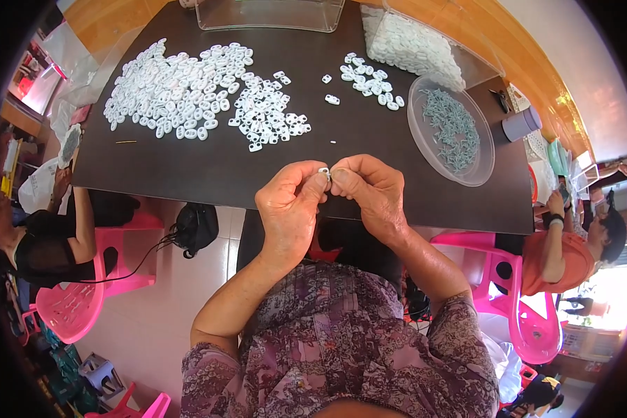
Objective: Assembling small white plastic components by inserting grey pieces at a workshop table.
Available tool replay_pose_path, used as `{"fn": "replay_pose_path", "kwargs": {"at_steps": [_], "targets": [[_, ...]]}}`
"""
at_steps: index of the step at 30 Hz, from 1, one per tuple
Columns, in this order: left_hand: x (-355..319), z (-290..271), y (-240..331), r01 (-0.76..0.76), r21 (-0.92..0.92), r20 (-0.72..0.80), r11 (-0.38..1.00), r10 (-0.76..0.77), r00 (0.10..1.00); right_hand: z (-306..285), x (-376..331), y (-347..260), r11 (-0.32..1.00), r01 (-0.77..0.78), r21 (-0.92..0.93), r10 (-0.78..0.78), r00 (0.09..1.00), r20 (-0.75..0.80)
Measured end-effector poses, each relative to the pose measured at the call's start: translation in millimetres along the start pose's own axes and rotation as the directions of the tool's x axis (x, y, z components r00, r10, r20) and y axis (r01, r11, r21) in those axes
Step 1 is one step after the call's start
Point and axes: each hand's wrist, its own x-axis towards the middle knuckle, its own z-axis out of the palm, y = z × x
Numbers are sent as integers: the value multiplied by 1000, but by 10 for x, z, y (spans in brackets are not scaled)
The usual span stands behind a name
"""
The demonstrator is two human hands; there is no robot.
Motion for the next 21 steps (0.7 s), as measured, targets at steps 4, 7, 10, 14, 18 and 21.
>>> {"fn": "replay_pose_path", "kwargs": {"at_steps": [4, 7, 10, 14, 18, 21], "targets": [[-7, 35, -44, -76, 91, -28, 993, 79, 997, 52, -7, 59, 998, 67, 4, -67, 997, -31], [-6, 59, -86, -136, 172, -40, 976, 145, 989, 79, -16, 119, 991, 95, -89, -101, 993, -67], [8, 25, -95, -105, 132, -47, 986, 112, 993, 87, 3, 98, 986, 87, -145, -93, 995, -35], [28, 1, -74, -24, 29, -38, 999, 25, 999, 44, 36, 152, 994, 109, -23, -109, 994, 4], [48, -10, -78, -41, -23, -25, 999, 40, 999, 53, 40, 92, 990, 110, -86, -109, 994, 25], [43, -12, -61, -46, 4, -22, 999, 46, 999, 50, 37, 93, 994, 83, -68, -82, 996, 21]]}}
